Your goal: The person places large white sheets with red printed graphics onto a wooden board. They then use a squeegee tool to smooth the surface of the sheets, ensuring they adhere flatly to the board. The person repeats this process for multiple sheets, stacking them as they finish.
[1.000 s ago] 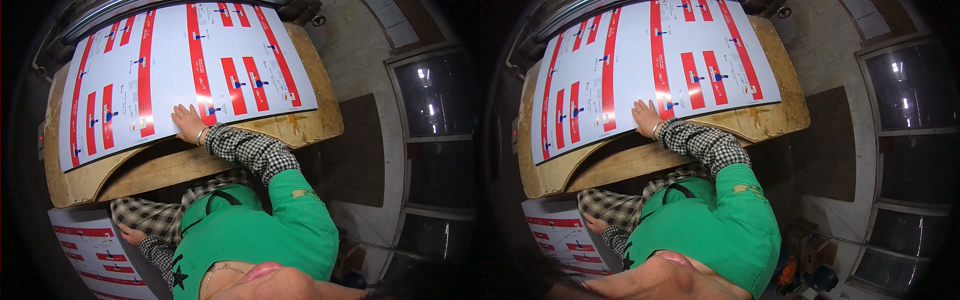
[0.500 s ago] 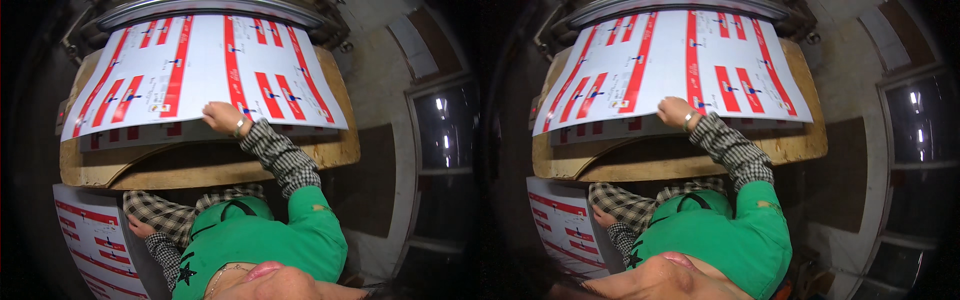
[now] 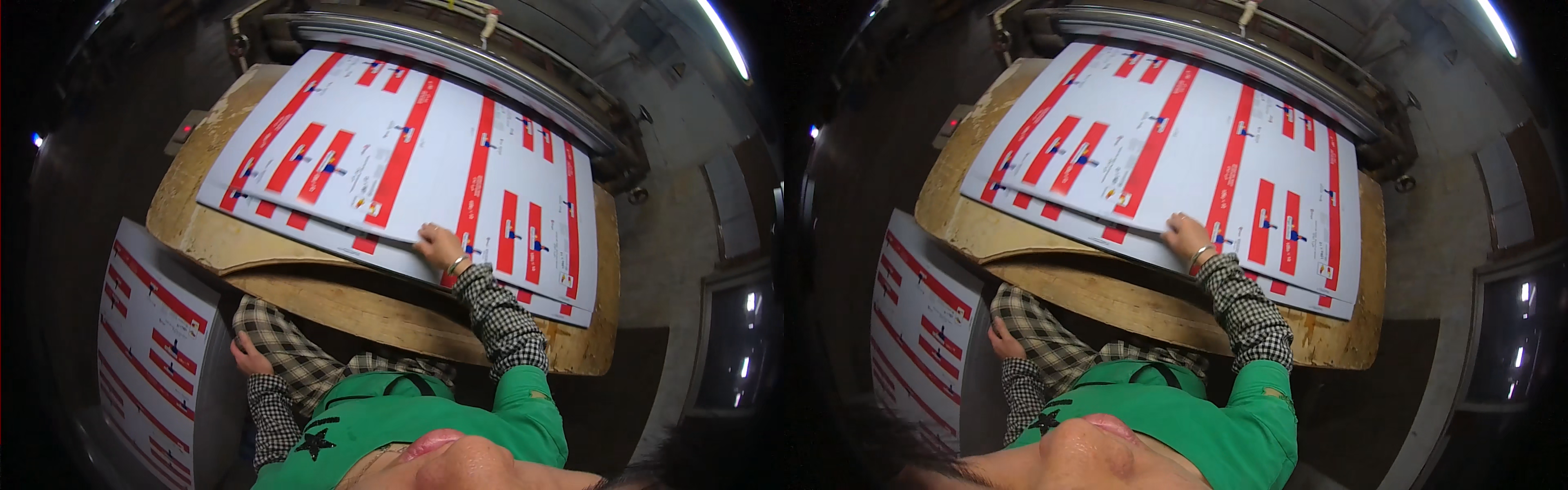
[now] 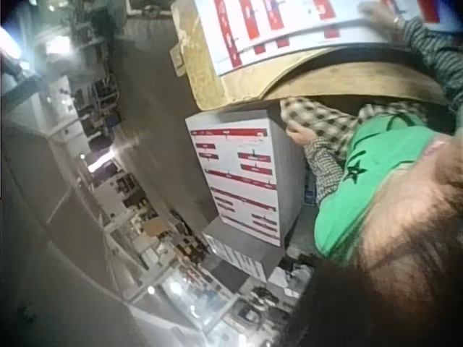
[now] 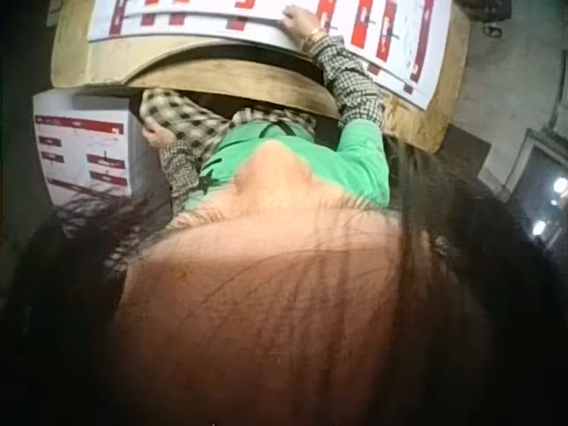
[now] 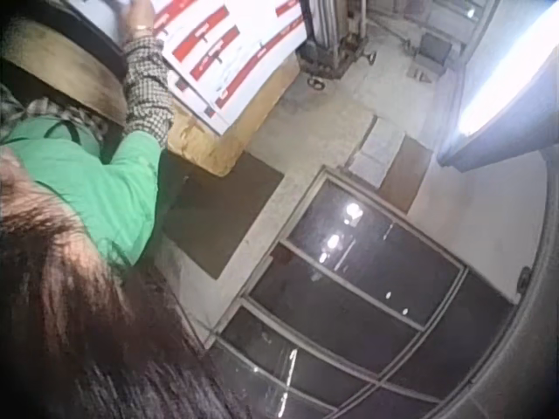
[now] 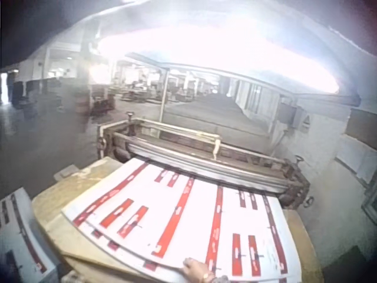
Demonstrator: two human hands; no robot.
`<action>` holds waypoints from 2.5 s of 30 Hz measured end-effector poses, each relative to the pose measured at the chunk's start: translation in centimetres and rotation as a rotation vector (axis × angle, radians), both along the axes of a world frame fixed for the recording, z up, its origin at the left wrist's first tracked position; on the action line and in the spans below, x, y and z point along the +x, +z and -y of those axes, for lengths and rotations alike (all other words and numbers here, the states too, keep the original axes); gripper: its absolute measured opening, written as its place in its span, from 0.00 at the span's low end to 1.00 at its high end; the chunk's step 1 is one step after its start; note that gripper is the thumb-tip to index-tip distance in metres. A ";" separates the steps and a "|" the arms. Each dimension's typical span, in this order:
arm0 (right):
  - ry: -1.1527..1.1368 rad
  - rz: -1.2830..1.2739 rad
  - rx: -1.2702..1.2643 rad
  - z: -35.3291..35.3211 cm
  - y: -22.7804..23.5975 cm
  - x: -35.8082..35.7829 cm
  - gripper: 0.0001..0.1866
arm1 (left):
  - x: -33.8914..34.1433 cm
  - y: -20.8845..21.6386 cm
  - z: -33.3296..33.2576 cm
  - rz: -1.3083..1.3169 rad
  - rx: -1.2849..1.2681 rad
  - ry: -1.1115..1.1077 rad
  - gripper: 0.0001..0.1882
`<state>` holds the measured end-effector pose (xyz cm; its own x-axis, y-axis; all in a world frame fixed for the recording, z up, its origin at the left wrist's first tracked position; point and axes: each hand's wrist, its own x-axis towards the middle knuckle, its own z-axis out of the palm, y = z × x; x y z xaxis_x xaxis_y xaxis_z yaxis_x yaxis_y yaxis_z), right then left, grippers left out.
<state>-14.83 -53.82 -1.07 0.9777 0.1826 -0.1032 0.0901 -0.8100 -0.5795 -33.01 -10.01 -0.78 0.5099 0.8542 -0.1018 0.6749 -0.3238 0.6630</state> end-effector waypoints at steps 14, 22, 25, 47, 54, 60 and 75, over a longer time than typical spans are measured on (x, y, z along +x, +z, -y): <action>-0.179 0.238 0.072 -3.8 -2.0 -1.4 0.35 | 0.5 2.1 1.0 -0.066 -0.041 -0.004 0.38; -0.188 0.361 -0.023 -5.0 -2.6 -6.9 0.31 | 0.3 1.1 0.9 0.003 -0.064 -0.007 0.40; -0.420 0.327 0.007 0.4 -3.4 -9.2 0.30 | 0.7 1.8 1.6 0.006 -0.071 -0.004 0.40; -0.114 0.209 -0.191 -4.3 -0.9 -6.5 0.38 | 0.5 -0.5 -0.5 0.035 -0.045 -0.071 0.41; 0.023 0.040 -0.220 -3.4 2.1 -4.6 0.20 | 0.6 -1.4 -0.9 0.102 -0.038 -0.094 0.39; -0.006 0.313 0.013 -1.8 6.4 -2.5 0.10 | 0.3 -1.3 -0.8 0.042 -0.025 -0.052 0.41; 0.005 0.061 -0.050 -1.9 -0.1 -1.7 0.21 | 0.1 0.3 0.0 -0.033 -0.058 -0.033 0.40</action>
